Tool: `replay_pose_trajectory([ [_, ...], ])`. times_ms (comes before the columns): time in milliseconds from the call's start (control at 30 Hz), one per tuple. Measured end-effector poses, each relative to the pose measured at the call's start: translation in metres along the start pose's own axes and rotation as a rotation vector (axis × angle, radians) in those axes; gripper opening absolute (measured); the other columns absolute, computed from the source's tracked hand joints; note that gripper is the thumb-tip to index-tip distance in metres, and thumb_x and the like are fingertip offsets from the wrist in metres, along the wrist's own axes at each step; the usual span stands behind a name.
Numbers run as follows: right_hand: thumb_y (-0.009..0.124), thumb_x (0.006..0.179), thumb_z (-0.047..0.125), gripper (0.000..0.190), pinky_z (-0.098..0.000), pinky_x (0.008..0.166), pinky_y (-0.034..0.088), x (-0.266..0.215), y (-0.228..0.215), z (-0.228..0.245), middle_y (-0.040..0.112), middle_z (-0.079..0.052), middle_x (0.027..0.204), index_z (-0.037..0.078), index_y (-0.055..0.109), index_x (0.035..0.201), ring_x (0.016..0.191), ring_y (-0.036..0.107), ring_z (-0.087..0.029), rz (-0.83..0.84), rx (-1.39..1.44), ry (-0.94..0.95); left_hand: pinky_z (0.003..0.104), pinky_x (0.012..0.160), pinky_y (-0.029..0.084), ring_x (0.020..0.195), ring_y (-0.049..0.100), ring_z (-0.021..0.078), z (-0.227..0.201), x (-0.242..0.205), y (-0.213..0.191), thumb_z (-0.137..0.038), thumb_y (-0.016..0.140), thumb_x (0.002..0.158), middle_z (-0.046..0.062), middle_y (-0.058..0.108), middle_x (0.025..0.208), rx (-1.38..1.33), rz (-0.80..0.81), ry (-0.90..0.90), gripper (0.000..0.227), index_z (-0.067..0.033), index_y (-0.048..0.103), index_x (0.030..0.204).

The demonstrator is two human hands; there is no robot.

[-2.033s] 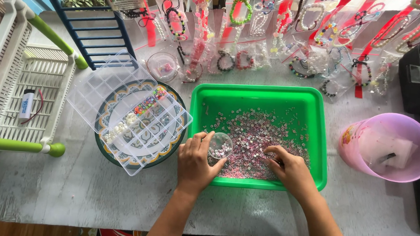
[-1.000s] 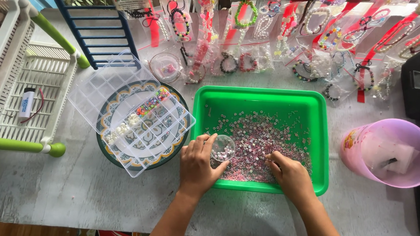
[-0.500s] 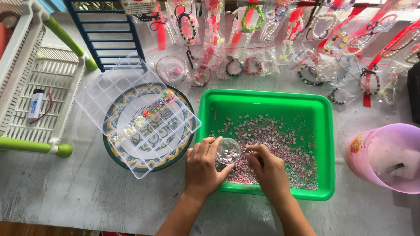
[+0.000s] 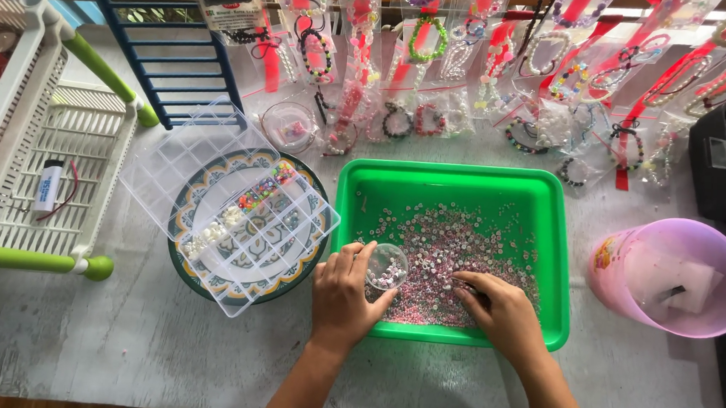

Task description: Picking up small beads from a tray and placing them into a small container

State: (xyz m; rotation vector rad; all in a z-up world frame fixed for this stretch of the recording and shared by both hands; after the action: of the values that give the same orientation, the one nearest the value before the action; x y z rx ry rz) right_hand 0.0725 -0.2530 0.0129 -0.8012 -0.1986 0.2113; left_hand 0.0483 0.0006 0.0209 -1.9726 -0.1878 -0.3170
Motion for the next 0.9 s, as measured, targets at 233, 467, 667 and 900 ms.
replay_pose_trajectory([
  [233,0.065,0.089,0.050,0.068,-0.0402,0.064,0.044,0.025,0.003,-0.021,0.057,-0.005,0.063,0.041,0.046,0.154,0.062,0.058,-0.024,0.088,-0.181,0.320,0.044,0.084,0.048,0.108,0.062,0.0245,-0.004,0.001,-0.003,-0.054,0.088,0.071,0.003,0.062,0.123,0.058,0.019,0.022,0.078,-0.0158,0.062,0.134],
  [467,0.074,0.074,0.069,0.072,-0.0380,0.070,0.057,0.017,0.025,-0.006,0.077,0.010,0.109,0.048,0.055,0.140,0.084,0.074,-0.018,0.211,-0.296,0.148,0.044,0.085,0.047,0.109,0.062,0.0245,-0.005,0.002,-0.005,-0.054,0.087,0.072,0.003,0.062,0.124,0.054,0.014,0.021,0.076,-0.0159,0.063,0.134],
  [667,0.079,0.082,0.038,0.020,-0.0348,0.067,0.051,0.014,0.023,-0.025,0.078,0.011,0.094,0.028,0.069,0.096,0.075,0.072,-0.018,0.190,-0.121,0.084,0.043,0.083,0.048,0.107,0.062,0.0240,-0.004,0.002,-0.003,-0.054,0.088,0.070,0.002,0.062,0.123,0.063,0.017,0.024,0.078,-0.0161,0.063,0.134],
  [900,0.073,0.089,0.030,0.018,-0.0295,0.076,0.055,0.014,-0.002,-0.040,0.083,0.001,0.099,0.014,0.072,0.097,0.086,0.077,-0.014,0.035,0.062,0.189,0.043,0.083,0.047,0.106,0.062,0.0237,-0.003,0.002,-0.003,-0.054,0.088,0.070,0.002,0.062,0.123,0.054,0.014,0.023,0.077,-0.0163,0.063,0.133],
])
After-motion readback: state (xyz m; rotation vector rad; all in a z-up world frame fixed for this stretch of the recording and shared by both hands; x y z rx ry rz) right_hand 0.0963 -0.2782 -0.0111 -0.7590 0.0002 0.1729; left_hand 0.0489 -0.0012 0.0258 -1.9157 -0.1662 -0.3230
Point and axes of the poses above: each hand's wrist, its own x-axis towards the middle knuckle, its own y-axis out of the palm, z = x × y, the point moved 5 cm from there along x, towards the middle knuckle
